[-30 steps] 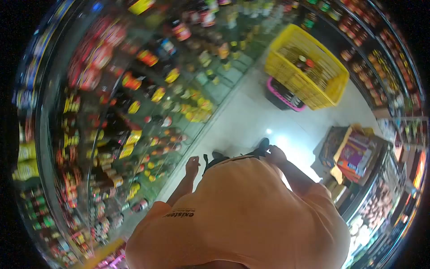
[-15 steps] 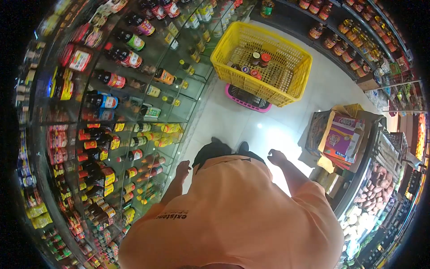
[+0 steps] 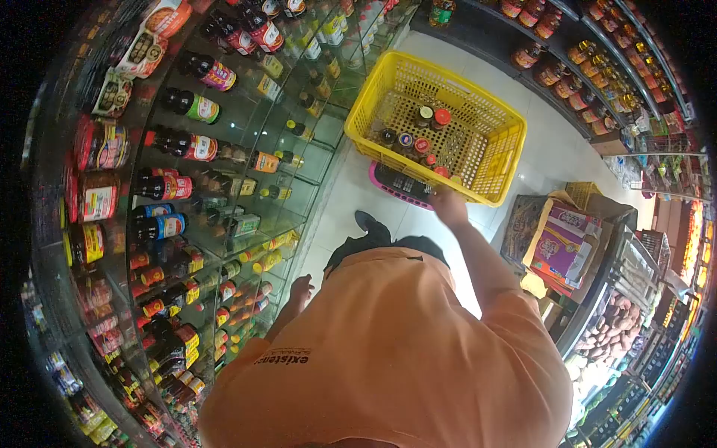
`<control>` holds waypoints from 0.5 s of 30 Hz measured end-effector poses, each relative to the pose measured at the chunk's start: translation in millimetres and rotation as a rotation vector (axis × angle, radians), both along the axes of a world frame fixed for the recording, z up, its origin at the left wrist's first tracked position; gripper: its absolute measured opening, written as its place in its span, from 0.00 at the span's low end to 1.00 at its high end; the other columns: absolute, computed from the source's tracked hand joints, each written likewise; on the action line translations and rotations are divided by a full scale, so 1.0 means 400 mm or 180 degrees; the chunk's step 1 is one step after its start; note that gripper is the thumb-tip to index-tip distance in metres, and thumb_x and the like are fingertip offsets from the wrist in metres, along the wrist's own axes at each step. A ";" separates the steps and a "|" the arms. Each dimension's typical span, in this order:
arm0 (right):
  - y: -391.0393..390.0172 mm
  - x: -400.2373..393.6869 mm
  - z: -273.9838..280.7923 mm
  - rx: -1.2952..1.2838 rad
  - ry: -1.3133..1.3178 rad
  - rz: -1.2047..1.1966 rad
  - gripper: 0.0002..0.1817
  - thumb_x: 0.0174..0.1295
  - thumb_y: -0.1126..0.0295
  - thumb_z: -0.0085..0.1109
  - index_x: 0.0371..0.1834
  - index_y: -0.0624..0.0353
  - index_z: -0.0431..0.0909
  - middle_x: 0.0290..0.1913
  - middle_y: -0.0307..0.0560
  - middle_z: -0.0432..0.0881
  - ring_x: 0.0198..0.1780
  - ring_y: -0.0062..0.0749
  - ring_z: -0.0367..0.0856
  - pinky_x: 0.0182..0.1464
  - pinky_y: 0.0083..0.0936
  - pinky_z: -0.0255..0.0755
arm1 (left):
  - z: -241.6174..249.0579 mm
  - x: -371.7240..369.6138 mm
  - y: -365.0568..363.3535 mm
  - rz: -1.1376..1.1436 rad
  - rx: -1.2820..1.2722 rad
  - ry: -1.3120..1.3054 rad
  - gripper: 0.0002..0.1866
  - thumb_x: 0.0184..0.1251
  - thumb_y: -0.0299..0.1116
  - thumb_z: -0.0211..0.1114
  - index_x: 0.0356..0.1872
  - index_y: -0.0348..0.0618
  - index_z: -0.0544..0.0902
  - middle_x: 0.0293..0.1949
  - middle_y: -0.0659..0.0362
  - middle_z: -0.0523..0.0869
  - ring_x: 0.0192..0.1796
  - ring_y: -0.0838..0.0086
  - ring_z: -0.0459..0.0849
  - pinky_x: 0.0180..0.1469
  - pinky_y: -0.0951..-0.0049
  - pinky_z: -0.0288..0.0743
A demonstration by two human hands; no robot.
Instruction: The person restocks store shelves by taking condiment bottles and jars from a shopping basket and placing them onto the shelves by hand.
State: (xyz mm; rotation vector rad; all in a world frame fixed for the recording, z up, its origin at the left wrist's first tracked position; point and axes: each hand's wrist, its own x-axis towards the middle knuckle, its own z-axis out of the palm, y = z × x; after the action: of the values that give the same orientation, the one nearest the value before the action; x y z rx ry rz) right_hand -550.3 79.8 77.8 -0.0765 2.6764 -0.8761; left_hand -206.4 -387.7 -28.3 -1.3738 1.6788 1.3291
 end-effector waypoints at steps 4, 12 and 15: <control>0.029 -0.197 -0.001 -0.0109 0.0014 -0.0230 0.17 0.63 0.61 0.61 0.50 0.57 0.82 0.39 0.57 0.88 0.43 0.51 0.87 0.47 0.40 0.79 | 0.104 -0.156 0.016 0.0467 -0.0066 0.0697 0.20 0.76 0.48 0.60 0.56 0.43 0.80 0.29 0.58 0.85 0.19 0.81 0.71 0.22 0.77 0.67; 0.027 -0.374 -0.211 0.0441 -0.0822 0.0237 0.27 0.61 0.62 0.64 0.63 0.57 0.74 0.48 0.62 0.86 0.51 0.57 0.86 0.54 0.45 0.78 | 0.196 -0.062 0.162 0.1295 -0.0597 0.0853 0.17 0.77 0.44 0.60 0.52 0.41 0.80 0.30 0.58 0.85 0.20 0.80 0.74 0.23 0.78 0.70; -0.001 -0.425 -0.293 0.0783 -0.0727 0.1002 0.28 0.62 0.61 0.63 0.65 0.57 0.72 0.52 0.63 0.85 0.54 0.58 0.85 0.56 0.46 0.78 | 0.051 0.218 0.285 0.0468 -0.0972 0.1223 0.18 0.76 0.45 0.60 0.52 0.41 0.80 0.29 0.57 0.85 0.21 0.77 0.77 0.23 0.76 0.72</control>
State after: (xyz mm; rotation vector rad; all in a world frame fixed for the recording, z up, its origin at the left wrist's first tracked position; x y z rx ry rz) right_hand -720.2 79.6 -39.4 -0.3109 2.4452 -0.4278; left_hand -119.3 -273.8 -8.0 -1.5057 2.1430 1.5440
